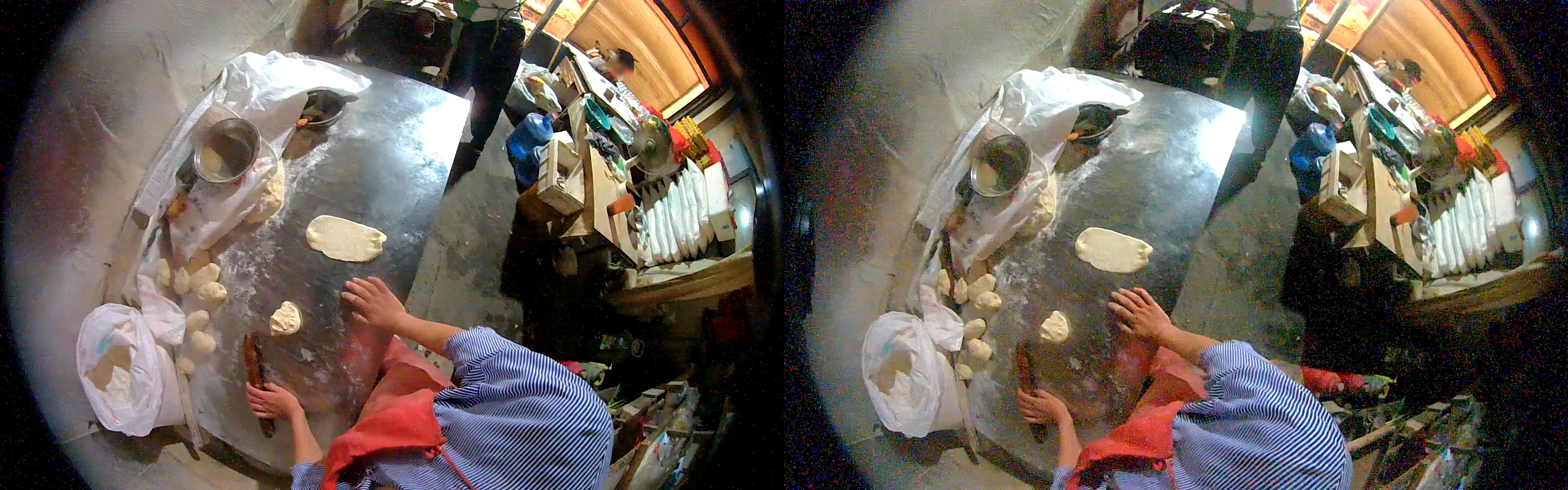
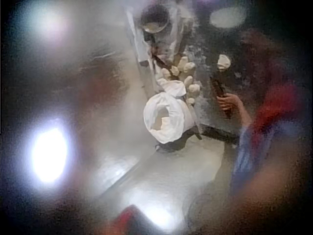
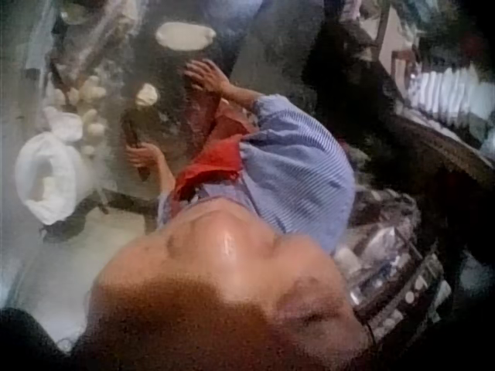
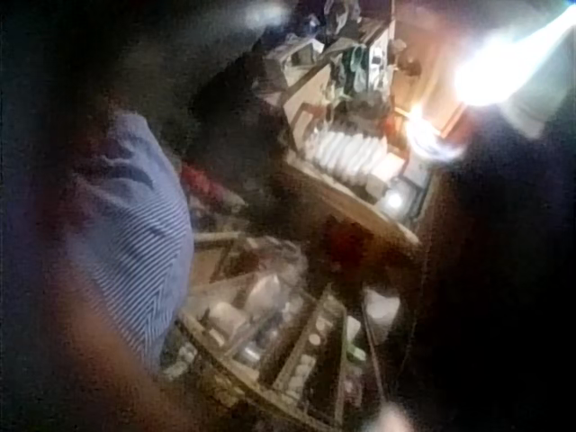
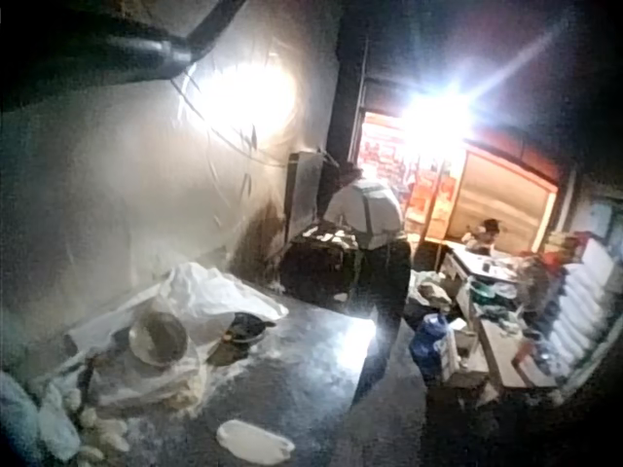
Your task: The person flattens pieces of dough using a rolling pin on a metal counter, flipping and stretching them by hand.
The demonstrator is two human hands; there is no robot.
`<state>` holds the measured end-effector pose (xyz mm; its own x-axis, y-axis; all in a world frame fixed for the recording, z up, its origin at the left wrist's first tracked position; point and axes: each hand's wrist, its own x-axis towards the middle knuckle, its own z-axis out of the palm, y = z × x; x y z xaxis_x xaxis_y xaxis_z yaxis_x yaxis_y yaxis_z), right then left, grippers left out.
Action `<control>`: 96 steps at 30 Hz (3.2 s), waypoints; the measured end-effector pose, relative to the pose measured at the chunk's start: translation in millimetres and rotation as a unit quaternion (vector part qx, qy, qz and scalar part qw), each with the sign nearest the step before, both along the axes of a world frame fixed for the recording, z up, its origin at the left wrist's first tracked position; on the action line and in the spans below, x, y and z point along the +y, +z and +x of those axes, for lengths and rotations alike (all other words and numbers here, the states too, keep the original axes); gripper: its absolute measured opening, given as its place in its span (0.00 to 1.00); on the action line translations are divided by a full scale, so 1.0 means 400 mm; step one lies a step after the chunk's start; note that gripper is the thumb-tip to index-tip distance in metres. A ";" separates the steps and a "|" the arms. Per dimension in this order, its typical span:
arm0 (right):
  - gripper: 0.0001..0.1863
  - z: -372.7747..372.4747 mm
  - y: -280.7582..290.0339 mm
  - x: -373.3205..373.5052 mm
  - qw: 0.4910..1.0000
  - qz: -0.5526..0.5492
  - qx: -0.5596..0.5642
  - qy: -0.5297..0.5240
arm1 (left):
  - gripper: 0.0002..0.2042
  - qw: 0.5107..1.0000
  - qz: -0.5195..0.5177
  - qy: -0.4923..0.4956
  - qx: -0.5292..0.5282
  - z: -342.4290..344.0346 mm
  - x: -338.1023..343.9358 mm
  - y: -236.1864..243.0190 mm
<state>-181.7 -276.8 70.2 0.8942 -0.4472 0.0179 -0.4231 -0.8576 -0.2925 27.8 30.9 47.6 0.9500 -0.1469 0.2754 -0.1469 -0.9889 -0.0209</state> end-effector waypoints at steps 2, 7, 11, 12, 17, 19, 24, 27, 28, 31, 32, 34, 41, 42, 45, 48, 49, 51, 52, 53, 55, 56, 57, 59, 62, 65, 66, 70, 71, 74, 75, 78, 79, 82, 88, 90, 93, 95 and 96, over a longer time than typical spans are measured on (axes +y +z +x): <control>0.32 0.002 0.007 0.000 1.000 -0.005 -0.018 0.003 | 0.23 1.000 0.002 0.005 0.013 -0.001 -0.001 0.009; 0.32 0.001 0.004 0.001 0.998 -0.021 -0.058 0.004 | 0.23 1.000 0.006 0.010 0.022 0.005 0.009 -0.011; 0.31 0.002 0.010 0.005 0.998 -0.017 -0.056 0.003 | 0.23 1.000 0.018 0.006 0.012 0.008 0.020 -0.030; 0.31 0.002 0.008 0.004 0.998 -0.017 -0.058 0.003 | 0.23 1.000 0.020 0.002 0.003 0.012 0.029 -0.044; 0.31 -0.003 0.007 0.003 0.998 -0.016 -0.061 0.001 | 0.24 1.000 0.012 -0.004 0.007 0.003 0.017 -0.024; 0.31 -0.001 0.007 0.005 0.998 -0.017 -0.057 -0.004 | 0.24 1.000 0.008 -0.002 0.004 0.002 0.011 -0.016; 0.31 -0.001 -0.004 0.004 1.000 -0.014 -0.027 -0.004 | 0.24 1.000 0.009 0.000 0.009 0.003 0.011 -0.014; 0.31 0.000 -0.005 0.005 0.999 -0.019 -0.043 -0.003 | 0.24 1.000 0.011 -0.002 0.008 0.004 0.015 -0.019; 0.32 0.000 -0.004 0.005 0.998 -0.027 -0.062 -0.003 | 0.23 1.000 0.011 -0.002 0.005 0.005 0.016 -0.021; 0.32 0.000 -0.004 0.004 0.997 -0.023 -0.069 -0.003 | 0.24 1.000 0.008 0.002 0.009 0.008 0.018 -0.028; 0.32 0.000 -0.003 0.004 0.997 -0.022 -0.069 -0.002 | 0.23 1.000 0.011 0.005 0.014 0.008 0.017 -0.028; 0.31 -0.002 -0.001 0.004 0.997 -0.019 -0.068 -0.002 | 0.23 1.000 0.016 0.009 0.023 0.008 0.016 -0.027; 0.31 -0.002 0.012 0.003 0.999 -0.006 -0.048 0.002 | 0.22 0.999 0.029 0.014 0.001 0.012 0.033 -0.070; 0.32 -0.002 0.014 0.002 0.999 -0.005 -0.046 0.002 | 0.22 1.000 0.025 0.016 0.004 0.012 0.032 -0.070; 0.32 -0.002 0.013 0.003 0.999 -0.004 -0.046 0.005 | 0.22 1.000 0.019 0.007 -0.013 0.019 0.044 -0.082; 0.32 -0.006 -0.001 0.005 0.998 -0.017 -0.056 0.002 | 0.22 1.000 0.024 0.004 -0.005 0.006 0.020 -0.041; 0.31 -0.004 -0.004 0.004 0.998 -0.024 -0.061 0.001 | 0.22 1.000 0.025 0.007 0.002 0.002 0.008 -0.022; 0.31 -0.001 -0.011 0.008 0.997 -0.034 -0.067 -0.001 | 0.22 1.000 0.018 0.008 -0.007 0.010 0.021 -0.043; 0.30 -0.001 -0.016 0.009 0.997 -0.039 -0.069 -0.003 | 0.23 1.000 0.014 0.008 -0.011 0.011 0.019 -0.043; 0.30 -0.002 -0.026 0.009 0.996 -0.045 -0.076 -0.006 | 0.23 1.000 0.013 0.010 -0.006 0.010 0.018 -0.044; 0.30 -0.004 -0.048 0.009 0.994 -0.057 -0.090 -0.010 | 0.24 1.000 0.011 0.015 0.003 0.008 0.017 -0.040; 0.30 -0.004 -0.055 0.010 0.994 -0.054 -0.097 -0.010 | 0.25 1.000 0.012 0.014 0.010 0.008 0.019 -0.039; 0.30 -0.005 -0.060 0.011 0.993 -0.051 -0.104 -0.009 | 0.25 1.000 0.014 0.013 0.018 0.007 0.023 -0.040; 0.31 -0.004 -0.059 0.008 0.993 -0.052 -0.109 -0.005 | 0.26 1.000 0.011 0.003 -0.002 0.009 0.033 -0.056; 0.31 0.000 -0.048 0.005 0.993 -0.058 -0.100 0.001 | 0.26 0.999 0.010 -0.008 -0.049 0.024 0.054 -0.108; 0.31 -0.001 -0.041 0.005 0.993 -0.064 -0.097 -0.001 | 0.26 0.999 0.019 0.004 -0.035 0.029 0.060 -0.128; 0.30 -0.002 -0.050 0.004 0.992 -0.069 -0.106 -0.001 | 0.26 0.999 0.018 0.004 -0.037 0.027 0.059 -0.130; 0.30 0.000 -0.039 0.010 0.994 -0.065 -0.087 -0.003 | 0.25 0.999 0.034 0.021 -0.010 0.025 0.056 -0.110; 0.31 0.000 -0.037 0.011 0.995 -0.058 -0.083 -0.005 | 0.25 0.999 0.033 0.022 -0.012 0.022 0.051 -0.099; 0.31 0.001 -0.031 0.012 0.996 -0.040 -0.077 -0.007 | 0.25 0.999 0.030 0.026 -0.011 0.017 0.037 -0.075; 0.31 0.000 -0.029 0.011 0.996 -0.037 -0.079 -0.007 | 0.25 0.999 0.028 0.027 -0.006 0.017 0.037 -0.074; 0.32 -0.002 -0.018 0.007 0.996 -0.042 -0.073 -0.001 | 0.26 1.000 0.019 0.014 -0.017 0.022 0.043 -0.088; 0.32 -0.001 -0.016 0.006 0.997 -0.045 -0.069 0.002 | 0.26 1.000 0.015 0.007 -0.025 0.024 0.047 -0.093; 0.32 -0.002 -0.027 0.005 0.995 -0.049 -0.086 0.001 | 0.27 0.996 0.024 -0.020 -0.088 0.022 0.049 -0.101; 0.31 -0.002 -0.044 0.008 0.994 -0.049 -0.102 -0.003 | 0.30 0.999 0.032 0.021 0.011 0.018 0.050 -0.085; 0.31 0.001 -0.041 0.009 0.993 -0.053 -0.102 -0.003 | 0.30 0.999 0.029 0.015 0.002 0.023 0.057 -0.092; 0.31 -0.001 -0.033 0.012 0.993 -0.047 -0.104 -0.006 | 0.29 0.999 0.029 0.017 0.010 0.019 0.053 -0.084; 0.31 -0.004 -0.033 0.012 0.993 -0.048 -0.109 -0.008 | 0.28 0.999 0.029 0.020 0.016 0.015 0.043 -0.069; 0.31 -0.005 -0.036 0.012 0.992 -0.053 -0.112 -0.008 | 0.28 0.999 0.029 0.021 0.018 0.012 0.037 -0.061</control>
